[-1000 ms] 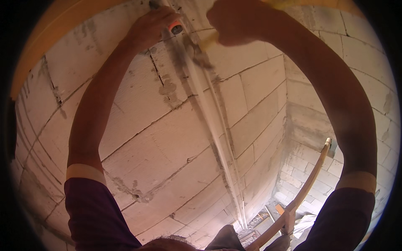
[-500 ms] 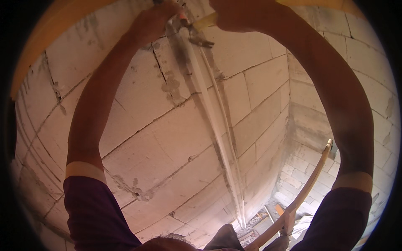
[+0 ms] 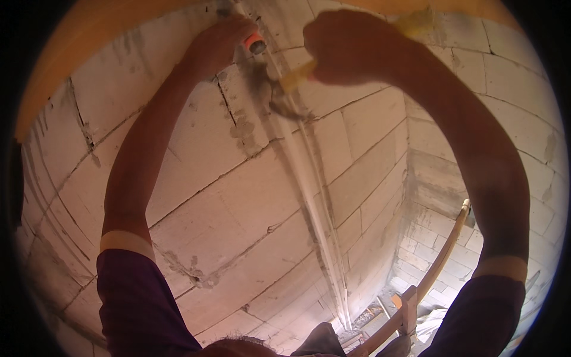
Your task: The person installs white PVC pipes along a white brick wall. They use a hammer to drive nails into the wall to secure the pipes at regular intervals.
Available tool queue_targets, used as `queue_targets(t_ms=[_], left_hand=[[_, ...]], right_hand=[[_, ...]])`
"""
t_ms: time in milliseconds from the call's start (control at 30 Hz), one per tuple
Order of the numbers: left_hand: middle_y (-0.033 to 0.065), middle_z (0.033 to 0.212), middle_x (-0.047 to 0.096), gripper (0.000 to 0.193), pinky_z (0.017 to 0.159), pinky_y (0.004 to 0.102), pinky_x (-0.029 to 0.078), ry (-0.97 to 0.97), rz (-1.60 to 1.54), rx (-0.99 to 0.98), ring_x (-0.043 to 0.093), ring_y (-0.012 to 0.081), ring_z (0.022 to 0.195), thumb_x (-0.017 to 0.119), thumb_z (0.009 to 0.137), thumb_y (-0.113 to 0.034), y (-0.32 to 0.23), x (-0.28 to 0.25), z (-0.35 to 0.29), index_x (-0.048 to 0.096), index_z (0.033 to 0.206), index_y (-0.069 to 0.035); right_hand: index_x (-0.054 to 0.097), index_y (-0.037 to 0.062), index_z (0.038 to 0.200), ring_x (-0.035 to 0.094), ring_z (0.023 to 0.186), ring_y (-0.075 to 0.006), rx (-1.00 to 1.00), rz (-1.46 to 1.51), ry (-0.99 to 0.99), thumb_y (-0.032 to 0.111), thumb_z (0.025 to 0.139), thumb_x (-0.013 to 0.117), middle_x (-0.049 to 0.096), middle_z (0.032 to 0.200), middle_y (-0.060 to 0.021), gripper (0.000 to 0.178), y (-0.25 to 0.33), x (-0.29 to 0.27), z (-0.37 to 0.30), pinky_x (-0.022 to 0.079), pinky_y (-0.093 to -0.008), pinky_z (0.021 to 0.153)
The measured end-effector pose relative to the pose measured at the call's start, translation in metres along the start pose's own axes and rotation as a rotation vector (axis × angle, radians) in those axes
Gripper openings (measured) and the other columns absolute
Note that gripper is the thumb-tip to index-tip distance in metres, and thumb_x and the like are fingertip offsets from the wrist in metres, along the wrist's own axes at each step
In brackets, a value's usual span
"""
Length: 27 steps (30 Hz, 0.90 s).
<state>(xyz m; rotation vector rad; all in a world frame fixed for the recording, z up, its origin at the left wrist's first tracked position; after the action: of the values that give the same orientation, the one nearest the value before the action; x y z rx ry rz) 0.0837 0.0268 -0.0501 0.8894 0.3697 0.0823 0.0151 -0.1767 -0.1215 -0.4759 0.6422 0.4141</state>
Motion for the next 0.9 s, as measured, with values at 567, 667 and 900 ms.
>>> queue_targets(t_ms=[567, 667, 900], left_hand=[[0.0014, 0.134, 0.055, 0.075, 0.105, 0.0370, 0.051, -0.078, 0.098, 0.174, 0.050, 0.0237, 0.130, 0.066, 0.074, 0.010, -0.006, 0.004, -0.001, 0.050, 0.142, -0.020], [0.0017, 0.136, 0.054, 0.077, 0.105, 0.0376, 0.051, -0.077, 0.115, 0.182, 0.050, 0.0232, 0.131, 0.069, 0.074, 0.008, -0.005, 0.005, -0.002, 0.048, 0.143, -0.021], [0.0030, 0.137, 0.053, 0.079, 0.102, 0.0373, 0.053, -0.053, 0.084, 0.140, 0.052, 0.0238, 0.129, 0.069, 0.074, 0.008, -0.006, 0.003, -0.002, 0.047, 0.144, -0.022]], right_hand=[[0.072, 0.0002, 0.084, 0.069, 0.083, -0.0317, 0.024, 0.047, -0.015, 0.022, 0.080, 0.073, 0.068, 0.083, -0.0153, 0.022, -0.016, 0.032, -0.026, 0.055, -0.0446, 0.072], [0.072, 0.0002, 0.086, 0.069, 0.082, -0.0307, -0.017, -0.002, 0.016, 0.017, 0.080, 0.071, 0.069, 0.085, -0.0152, 0.018, -0.015, 0.034, -0.015, 0.056, -0.0444, 0.072], [0.073, 0.0009, 0.083, 0.068, 0.087, -0.0305, -0.024, -0.099, 0.112, 0.030, 0.082, 0.076, 0.067, 0.085, -0.0152, 0.029, -0.002, 0.026, 0.007, 0.053, -0.0440, 0.076]])
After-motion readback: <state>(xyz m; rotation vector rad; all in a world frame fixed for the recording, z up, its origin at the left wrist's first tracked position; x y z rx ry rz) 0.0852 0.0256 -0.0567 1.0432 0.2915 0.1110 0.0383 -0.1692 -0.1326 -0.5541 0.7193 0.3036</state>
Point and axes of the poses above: each hand's wrist, its own z-axis towards the middle knuckle, its own x-axis out of the palm, y = z × x, the point moved 6 cm from there along z, towards the middle knuckle
